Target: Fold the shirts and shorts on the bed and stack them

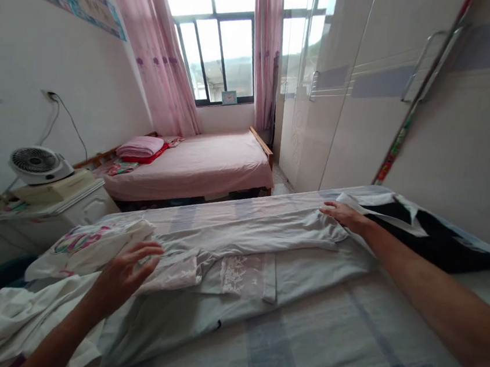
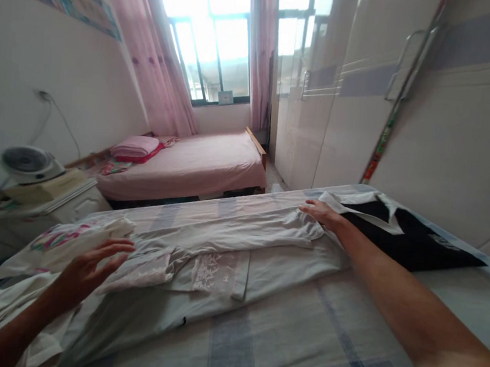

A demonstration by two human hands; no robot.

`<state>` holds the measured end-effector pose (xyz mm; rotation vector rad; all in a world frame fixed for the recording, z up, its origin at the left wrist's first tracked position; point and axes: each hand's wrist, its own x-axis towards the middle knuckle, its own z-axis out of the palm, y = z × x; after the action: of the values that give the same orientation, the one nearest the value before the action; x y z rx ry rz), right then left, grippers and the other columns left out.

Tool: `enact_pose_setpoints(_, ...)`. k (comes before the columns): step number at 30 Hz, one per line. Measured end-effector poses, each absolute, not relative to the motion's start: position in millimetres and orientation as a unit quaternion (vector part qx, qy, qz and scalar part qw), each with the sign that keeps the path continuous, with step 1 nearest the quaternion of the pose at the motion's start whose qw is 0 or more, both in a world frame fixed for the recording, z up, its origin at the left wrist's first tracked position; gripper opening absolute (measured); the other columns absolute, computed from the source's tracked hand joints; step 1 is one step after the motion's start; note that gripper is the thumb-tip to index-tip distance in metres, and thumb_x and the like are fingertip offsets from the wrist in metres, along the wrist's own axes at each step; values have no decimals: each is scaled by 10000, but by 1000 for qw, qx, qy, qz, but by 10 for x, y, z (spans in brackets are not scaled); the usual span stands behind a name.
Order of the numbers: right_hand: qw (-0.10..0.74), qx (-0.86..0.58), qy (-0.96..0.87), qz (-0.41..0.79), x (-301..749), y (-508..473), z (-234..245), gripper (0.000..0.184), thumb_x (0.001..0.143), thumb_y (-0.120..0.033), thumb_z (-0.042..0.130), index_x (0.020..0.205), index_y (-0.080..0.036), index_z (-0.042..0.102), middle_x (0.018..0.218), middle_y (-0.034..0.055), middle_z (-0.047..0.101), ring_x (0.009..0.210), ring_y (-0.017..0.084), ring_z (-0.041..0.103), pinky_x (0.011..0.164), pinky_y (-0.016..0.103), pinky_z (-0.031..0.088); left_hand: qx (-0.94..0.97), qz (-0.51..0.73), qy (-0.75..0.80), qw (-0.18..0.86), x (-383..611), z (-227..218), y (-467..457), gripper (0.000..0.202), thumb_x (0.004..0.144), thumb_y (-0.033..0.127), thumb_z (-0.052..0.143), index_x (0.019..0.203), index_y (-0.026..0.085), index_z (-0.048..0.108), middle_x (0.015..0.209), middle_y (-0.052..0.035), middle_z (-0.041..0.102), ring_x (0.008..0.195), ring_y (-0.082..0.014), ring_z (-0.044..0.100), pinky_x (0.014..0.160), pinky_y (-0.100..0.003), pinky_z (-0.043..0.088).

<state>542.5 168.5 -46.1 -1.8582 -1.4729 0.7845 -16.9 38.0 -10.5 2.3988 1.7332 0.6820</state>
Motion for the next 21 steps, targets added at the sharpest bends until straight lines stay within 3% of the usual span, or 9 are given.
enact_pose_setpoints(6,379,-673,-551,317,5238,1871,-447,560,742,-176,608,1295,-154,521,1068,86,670,881,146,634,749,209,487,824,123,552,37,15,-345,1005,535,909,533,282,1207,244,619,1365,-50,526,1285,-220,447,1072,-361,346)
enact_pose_setpoints(11,396,-695,-518,302,5310,1867,-533,562,789,-202,545,1334,-86,467,1075,136,664,852,164,642,703,229,496,774,62,630,-17,-42,-817,1153,599,892,522,330,1376,192,452,1446,-102,416,1365,-268,320,1103,-444,266)
enact_pose_setpoints(16,271,-724,-591,230,5529,1759,-452,561,733,-226,613,1281,-135,534,961,86,696,765,181,646,664,257,491,762,49,646,-12,-28,-852,1106,638,889,539,312,1410,184,402,1484,-105,352,1390,-282,256,1115,-446,231)
enact_pose_setpoints(19,239,-754,-599,122,5473,1664,-334,479,727,-178,573,1202,-121,579,1008,117,670,895,221,624,783,295,463,762,58,645,-16,-5,-811,1093,629,882,542,324,1399,197,422,1476,-98,369,1387,-276,269,1108,-442,244)
enact_pose_setpoints(21,241,-743,-621,65,5321,1565,-261,350,783,-226,514,1111,-150,612,1083,127,640,973,229,595,841,314,433,763,64,643,-17,1,-806,1089,625,880,538,330,1392,196,432,1469,-100,381,1383,-275,279,1103,-442,253)
